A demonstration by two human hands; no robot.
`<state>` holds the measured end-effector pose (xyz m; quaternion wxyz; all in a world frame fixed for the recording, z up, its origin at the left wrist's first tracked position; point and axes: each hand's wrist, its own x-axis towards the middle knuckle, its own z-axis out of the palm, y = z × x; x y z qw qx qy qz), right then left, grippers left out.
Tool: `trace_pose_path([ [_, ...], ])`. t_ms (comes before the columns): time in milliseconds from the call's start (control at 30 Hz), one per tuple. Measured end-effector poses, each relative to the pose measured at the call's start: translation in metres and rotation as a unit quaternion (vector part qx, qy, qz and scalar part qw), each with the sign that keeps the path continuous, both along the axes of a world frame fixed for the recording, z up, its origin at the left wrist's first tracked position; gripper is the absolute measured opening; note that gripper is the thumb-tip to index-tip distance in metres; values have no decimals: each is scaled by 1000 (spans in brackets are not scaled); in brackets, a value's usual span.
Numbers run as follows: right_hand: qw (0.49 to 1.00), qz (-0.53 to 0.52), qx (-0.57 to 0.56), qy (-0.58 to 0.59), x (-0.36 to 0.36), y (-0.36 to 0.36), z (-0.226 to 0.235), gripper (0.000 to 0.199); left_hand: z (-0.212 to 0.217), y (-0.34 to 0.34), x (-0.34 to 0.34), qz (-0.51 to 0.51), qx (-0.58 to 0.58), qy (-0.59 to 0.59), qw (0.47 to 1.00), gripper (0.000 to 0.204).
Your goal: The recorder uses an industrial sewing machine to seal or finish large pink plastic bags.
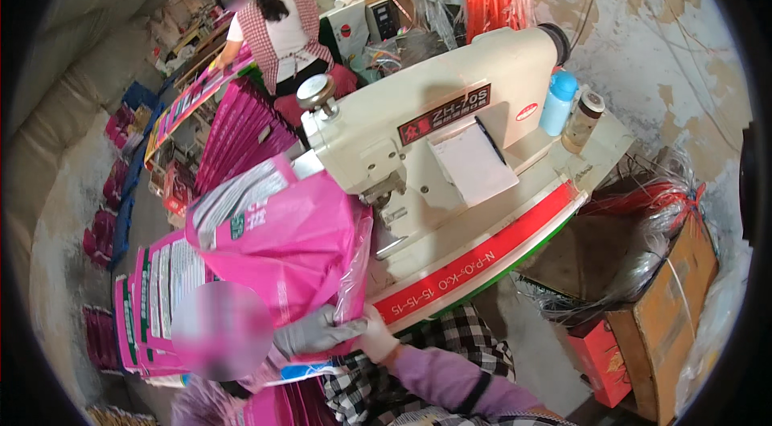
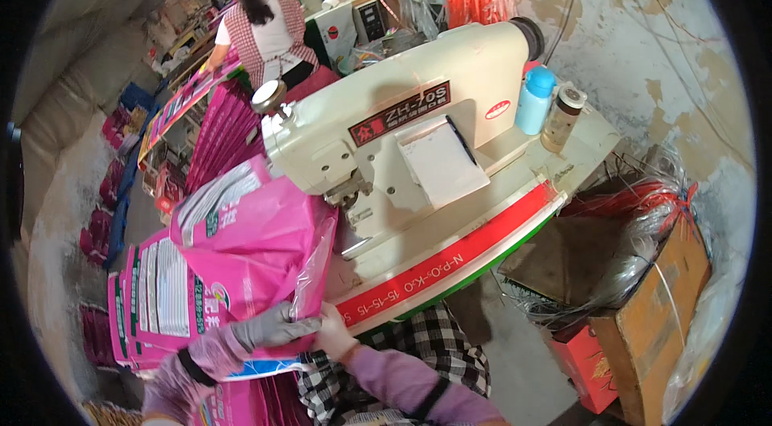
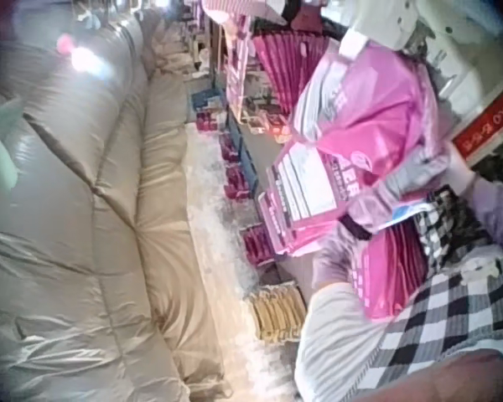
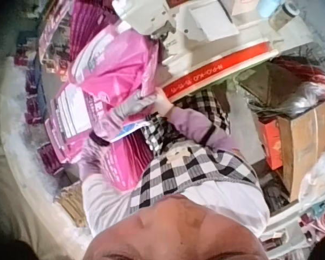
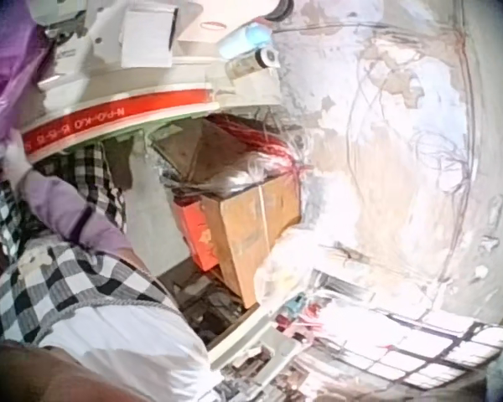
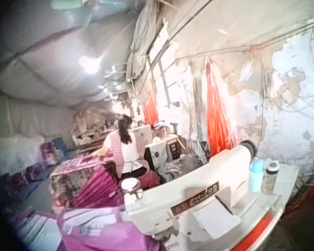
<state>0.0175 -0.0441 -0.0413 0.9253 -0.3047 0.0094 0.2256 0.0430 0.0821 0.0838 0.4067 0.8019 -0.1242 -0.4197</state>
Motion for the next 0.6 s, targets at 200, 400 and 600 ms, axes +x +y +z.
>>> trace_pose_path([
  [200, 996, -18, -82, 8, 25, -58, 37, 41, 2, -24, -13, 246, -183, 102, 946, 33],
  [400, 979, -41, -196, -41, -15, -42, 29, 45, 35, -51, 28, -290, 283, -562, 722, 19],
  [600, 913, -19, -394, -100, -39, -90, 70, 37, 42, -50, -5, -465, 295, -268, 791, 14],
])
